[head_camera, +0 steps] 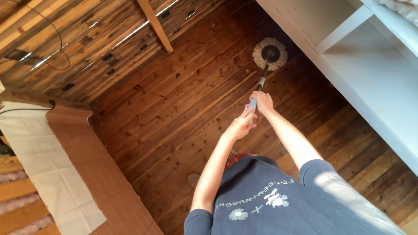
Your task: The person uses a mop to clean a wooden floor in a room. They move the mop back and forth across the floor surface, covering different areas systematically. The camera is mounted on the person's head, providing a first-person view of the mopping action.
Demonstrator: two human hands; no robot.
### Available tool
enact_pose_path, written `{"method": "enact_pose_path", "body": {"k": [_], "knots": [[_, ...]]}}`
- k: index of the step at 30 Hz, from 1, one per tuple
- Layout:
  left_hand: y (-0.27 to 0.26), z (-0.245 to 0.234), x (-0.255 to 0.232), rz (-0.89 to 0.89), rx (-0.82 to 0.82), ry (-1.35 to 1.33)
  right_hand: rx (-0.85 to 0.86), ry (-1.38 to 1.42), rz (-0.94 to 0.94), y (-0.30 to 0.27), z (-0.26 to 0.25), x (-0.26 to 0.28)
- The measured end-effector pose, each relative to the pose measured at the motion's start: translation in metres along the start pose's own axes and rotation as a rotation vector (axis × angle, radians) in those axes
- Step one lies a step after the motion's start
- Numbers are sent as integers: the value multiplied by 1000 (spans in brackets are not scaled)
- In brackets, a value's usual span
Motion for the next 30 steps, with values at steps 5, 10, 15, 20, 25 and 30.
{"method": "enact_pose_path", "body": {"k": [5,10,15,20,25,30], "knots": [[-51,-29,-2,-75,-17,2,-142,113,-199,-23,-42,67],[-123,-76,-34,-140,-16,-41,-187,449,-410,-35,2,103],[-205,-120,-74,-161,-173,55,-228,725,-559,-85,-56,200],[-278,-152,-117,-102,-435,155,-213,862,-623,-127,-83,279],[-337,-158,-150,-8,-678,288,-128,970,-709,-164,-105,340],[-364,-148,-149,17,-842,591,16,1044,-868,-169,-91,377]]}}
Point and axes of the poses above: each hand's wrist, its own y-axis towards the middle knuckle, its own z-axis out of the palm, x = y × z, the point moved 4 cm from there along y, towards the middle knuckle, and after that the axes turned 1 degree about x, right-handed, at the moved point
